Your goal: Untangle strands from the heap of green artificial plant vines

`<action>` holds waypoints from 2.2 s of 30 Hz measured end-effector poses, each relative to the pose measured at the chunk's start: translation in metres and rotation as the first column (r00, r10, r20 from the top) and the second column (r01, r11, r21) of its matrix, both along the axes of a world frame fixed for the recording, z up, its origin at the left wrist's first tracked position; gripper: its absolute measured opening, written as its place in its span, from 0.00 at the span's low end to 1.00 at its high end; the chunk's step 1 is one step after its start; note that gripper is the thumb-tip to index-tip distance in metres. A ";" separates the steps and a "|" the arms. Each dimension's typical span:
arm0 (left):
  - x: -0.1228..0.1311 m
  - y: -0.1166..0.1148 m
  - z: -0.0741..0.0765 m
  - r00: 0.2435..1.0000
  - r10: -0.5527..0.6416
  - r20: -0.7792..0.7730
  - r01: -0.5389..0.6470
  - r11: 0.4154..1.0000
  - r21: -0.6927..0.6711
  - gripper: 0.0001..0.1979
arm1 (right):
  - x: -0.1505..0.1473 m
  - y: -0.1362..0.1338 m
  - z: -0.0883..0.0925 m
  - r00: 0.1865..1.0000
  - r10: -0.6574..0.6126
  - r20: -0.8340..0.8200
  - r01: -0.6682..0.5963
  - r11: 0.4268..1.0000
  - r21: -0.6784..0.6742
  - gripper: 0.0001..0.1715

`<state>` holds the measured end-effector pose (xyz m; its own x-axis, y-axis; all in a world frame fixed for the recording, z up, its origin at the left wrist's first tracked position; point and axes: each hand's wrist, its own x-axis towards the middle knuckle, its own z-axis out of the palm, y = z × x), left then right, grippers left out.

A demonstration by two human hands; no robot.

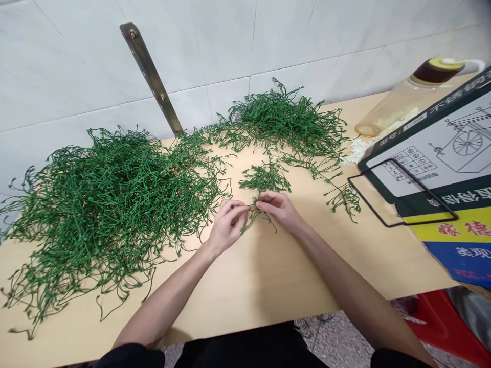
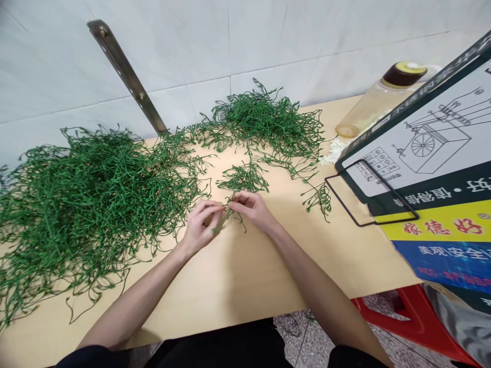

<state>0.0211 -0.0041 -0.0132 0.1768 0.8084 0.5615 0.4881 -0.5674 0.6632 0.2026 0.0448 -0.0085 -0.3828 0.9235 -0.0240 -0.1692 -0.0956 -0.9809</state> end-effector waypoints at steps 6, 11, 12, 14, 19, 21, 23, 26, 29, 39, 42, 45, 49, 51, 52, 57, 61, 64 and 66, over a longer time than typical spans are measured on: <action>0.001 -0.002 0.003 0.999 0.008 0.032 -0.005 0.997 -0.071 0.06 | -0.002 0.000 -0.003 1.000 -0.013 -0.020 0.013 1.000 -0.007 0.14; 0.001 -0.001 -0.001 0.991 0.070 0.111 -0.048 0.981 -0.190 0.13 | -0.001 0.000 -0.004 1.000 -0.004 -0.008 0.003 0.997 -0.071 0.15; 0.001 0.000 -0.002 0.992 0.070 0.106 -0.051 0.983 -0.176 0.15 | 0.000 0.001 -0.004 1.000 -0.002 -0.003 0.002 0.997 -0.082 0.15; 0.001 0.001 -0.004 0.996 0.066 0.056 -0.059 0.991 -0.116 0.15 | 0.001 0.001 -0.004 1.000 0.006 0.002 -0.006 0.996 -0.089 0.15; 0.000 0.002 -0.002 0.992 0.115 -0.059 -0.120 0.990 -0.077 0.07 | 0.002 0.001 -0.003 0.999 0.038 0.022 -0.036 0.998 -0.058 0.15; 0.000 0.002 -0.001 0.987 0.146 -0.066 -0.152 0.984 -0.089 0.06 | 0.002 0.001 -0.002 0.999 0.032 0.021 -0.031 0.998 -0.058 0.15; 0.000 0.002 -0.001 0.987 0.147 -0.068 -0.153 0.985 -0.081 0.06 | 0.001 0.001 -0.002 1.000 0.015 0.010 -0.014 0.998 -0.066 0.16; 0.000 0.003 0.000 0.991 0.108 -0.075 -0.113 0.992 -0.063 0.06 | -0.001 0.001 -0.003 1.000 -0.022 -0.007 0.021 0.997 -0.079 0.17; -0.001 0.003 0.000 0.992 0.089 -0.086 -0.095 0.993 -0.064 0.07 | -0.003 0.002 -0.004 0.999 -0.049 -0.008 0.048 0.994 -0.095 0.19; 0.000 0.001 -0.001 0.976 0.062 0.210 0.022 0.926 -0.376 0.08 | -0.001 0.002 -0.003 1.000 -0.017 -0.021 0.016 0.997 -0.076 0.19; 0.000 0.001 0.000 0.956 0.066 0.287 0.063 0.905 -0.420 0.08 | -0.001 0.002 -0.003 0.999 -0.018 -0.034 0.015 0.995 -0.103 0.20; -0.001 0.001 0.000 0.945 0.077 0.317 0.079 0.888 -0.453 0.11 | -0.001 0.002 -0.004 0.999 -0.028 -0.046 0.023 0.994 -0.106 0.21; -0.002 0.001 0.001 0.920 0.070 0.387 0.129 0.876 -0.464 0.14 | -0.002 0.001 -0.003 0.999 -0.029 -0.043 0.024 0.993 -0.117 0.21; -0.002 0.001 0.003 0.894 0.077 0.441 0.154 0.872 -0.465 0.16 | -0.002 0.001 -0.002 0.999 -0.026 -0.039 0.020 0.991 -0.129 0.21; -0.001 0.001 0.005 0.878 0.083 0.472 0.168 0.869 -0.465 0.17 | -0.001 0.001 -0.002 0.999 -0.022 -0.036 0.017 0.991 -0.135 0.21; 0.000 0.002 0.010 0.820 0.089 0.566 0.214 0.869 -0.447 0.17 | -0.001 0.001 -0.001 1.000 -0.006 -0.024 0.003 0.989 -0.145 0.21; 0.001 0.000 0.008 0.833 0.040 0.551 0.238 0.874 -0.424 0.17 | -0.001 0.001 -0.002 1.000 -0.007 -0.018 0.004 0.990 -0.144 0.21; 0.003 -0.003 0.006 0.846 -0.008 0.533 0.273 0.865 -0.420 0.16 | -0.002 0.001 -0.002 1.000 -0.009 -0.027 0.004 0.987 -0.159 0.21; 0.003 -0.005 0.006 0.850 -0.025 0.525 0.283 0.864 -0.417 0.15 | -0.002 0.001 -0.001 0.999 -0.013 -0.035 0.007 0.986 -0.168 0.22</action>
<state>0.0245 -0.0088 -0.0070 0.1301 0.9764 0.1726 -0.0395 -0.1689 0.9848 0.2008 0.0458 -0.0100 -0.3773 0.9112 -0.1652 -0.2053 -0.2563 -0.9446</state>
